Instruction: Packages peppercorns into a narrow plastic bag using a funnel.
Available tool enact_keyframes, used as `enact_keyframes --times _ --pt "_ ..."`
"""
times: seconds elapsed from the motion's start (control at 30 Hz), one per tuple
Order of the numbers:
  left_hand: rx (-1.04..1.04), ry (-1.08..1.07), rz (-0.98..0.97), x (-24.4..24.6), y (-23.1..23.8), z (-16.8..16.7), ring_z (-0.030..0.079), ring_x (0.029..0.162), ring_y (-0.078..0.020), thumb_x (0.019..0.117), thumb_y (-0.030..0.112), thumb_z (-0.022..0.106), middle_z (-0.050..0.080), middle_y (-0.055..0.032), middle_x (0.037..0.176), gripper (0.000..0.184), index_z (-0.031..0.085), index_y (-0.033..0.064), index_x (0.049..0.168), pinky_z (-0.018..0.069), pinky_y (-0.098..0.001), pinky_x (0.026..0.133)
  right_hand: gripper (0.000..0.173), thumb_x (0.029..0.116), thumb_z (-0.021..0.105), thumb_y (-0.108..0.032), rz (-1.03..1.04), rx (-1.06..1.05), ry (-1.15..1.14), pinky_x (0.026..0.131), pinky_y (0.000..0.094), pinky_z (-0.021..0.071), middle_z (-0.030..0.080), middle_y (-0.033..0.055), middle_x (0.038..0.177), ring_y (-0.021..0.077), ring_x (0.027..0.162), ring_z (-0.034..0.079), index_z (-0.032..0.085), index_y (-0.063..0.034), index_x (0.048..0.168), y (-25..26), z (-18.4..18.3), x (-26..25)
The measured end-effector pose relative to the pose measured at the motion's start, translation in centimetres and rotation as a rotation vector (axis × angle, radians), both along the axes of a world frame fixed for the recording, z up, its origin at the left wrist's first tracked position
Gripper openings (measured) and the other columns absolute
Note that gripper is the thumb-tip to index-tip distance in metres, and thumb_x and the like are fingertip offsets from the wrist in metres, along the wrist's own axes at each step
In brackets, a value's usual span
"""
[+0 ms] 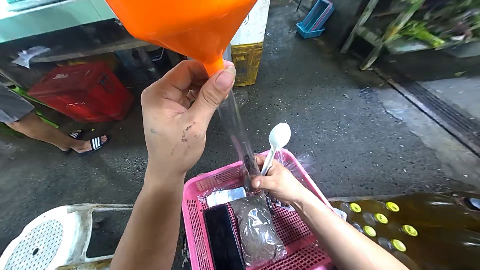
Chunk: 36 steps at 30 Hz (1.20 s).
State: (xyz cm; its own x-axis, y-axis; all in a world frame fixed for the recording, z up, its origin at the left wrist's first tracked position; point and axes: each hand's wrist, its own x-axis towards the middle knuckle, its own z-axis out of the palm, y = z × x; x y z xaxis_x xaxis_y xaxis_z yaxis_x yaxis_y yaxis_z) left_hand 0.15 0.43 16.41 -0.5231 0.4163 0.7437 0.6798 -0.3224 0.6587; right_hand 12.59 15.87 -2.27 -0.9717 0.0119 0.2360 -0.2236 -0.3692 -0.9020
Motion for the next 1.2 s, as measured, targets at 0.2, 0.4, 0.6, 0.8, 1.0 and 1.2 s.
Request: enact_keyframes --times 0.2,0.4,0.6,0.8,1.0,1.2 --pt "0.047 0.024 -0.057 0.1 0.1 0.4 0.071 0.089 -0.0076 0.099 0.006 0.064 0.074 0.0028 0.097 0.007 0.068 0.0067 0.104 0.0603 -0.0238 0.082 0.052 0.0905 0.076 -0.044 -0.15 0.025 0.123 0.06 0.0158 0.0432 0.054 -0.0134 0.07 -0.0035 0.061 0.048 0.066 -0.0158 0.133 1.8 1.9 -0.8" --pt "0.0 -0.007 -0.034 -0.7 1.5 0.0 0.07 0.087 -0.0087 0.099 0.011 0.066 0.073 0.001 0.094 0.009 0.07 0.0051 0.104 0.06 -0.026 0.082 0.05 0.0917 0.075 -0.026 -0.354 0.45 0.05 0.046 0.0159 0.0351 0.045 -0.0114 0.057 -0.0017 0.048 0.039 0.064 -0.0173 0.14 1.1 6.3 -2.9" --pt "-0.046 -0.012 0.017 -1.2 2.5 0.7 0.071 0.085 -0.008 0.0991 0.016 0.067 0.073 0.0003 0.091 0.012 0.071 0.0057 0.101 0.0604 -0.0248 0.08 0.021 0.0939 0.073 -0.023 -0.303 0.531 0.027 0.046 0.0168 0.0334 0.048 -0.0109 0.057 -0.0009 0.047 0.039 0.075 -0.0175 0.114 1.9 8.3 -4.0" --pt "-0.051 -0.014 0.009 -1.1 1.9 1.0 0.07 0.085 -0.0081 0.0996 0.019 0.067 0.073 0.0005 0.091 0.013 0.072 0.0068 0.101 0.06 -0.0245 0.08 0.045 0.0936 0.072 -0.034 -0.214 0.482 0.026 0.054 0.0167 0.0413 0.053 -0.0104 0.064 -0.0014 0.054 0.046 0.064 -0.0183 0.136 3.0 8.4 -3.1" --pt "-0.022 -0.057 0.002 -1.2 -0.6 -0.8 0.068 0.083 -0.0067 0.1013 0.018 0.065 0.072 0.0017 0.095 0.013 0.071 0.008 0.106 0.0588 -0.0218 0.077 0.04 0.1069 0.05 -0.043 -0.208 0.407 0.078 0.065 0.0197 0.0479 0.062 -0.0069 0.087 0.0011 0.07 0.054 0.058 -0.0244 0.141 9.1 5.6 2.2" --pt "-0.013 -0.122 -0.08 -1.0 -1.9 -5.6 0.07 0.097 -0.0081 0.1003 0.018 0.066 0.073 0.0039 0.108 0.014 0.071 0.0124 0.113 0.059 -0.0257 0.088 0.015 0.0979 0.067 -0.027 -0.547 0.401 0.079 0.061 0.0161 0.052 0.069 -0.0069 0.079 0.0004 0.063 0.06 0.073 -0.0232 0.111 11.3 4.0 6.4"
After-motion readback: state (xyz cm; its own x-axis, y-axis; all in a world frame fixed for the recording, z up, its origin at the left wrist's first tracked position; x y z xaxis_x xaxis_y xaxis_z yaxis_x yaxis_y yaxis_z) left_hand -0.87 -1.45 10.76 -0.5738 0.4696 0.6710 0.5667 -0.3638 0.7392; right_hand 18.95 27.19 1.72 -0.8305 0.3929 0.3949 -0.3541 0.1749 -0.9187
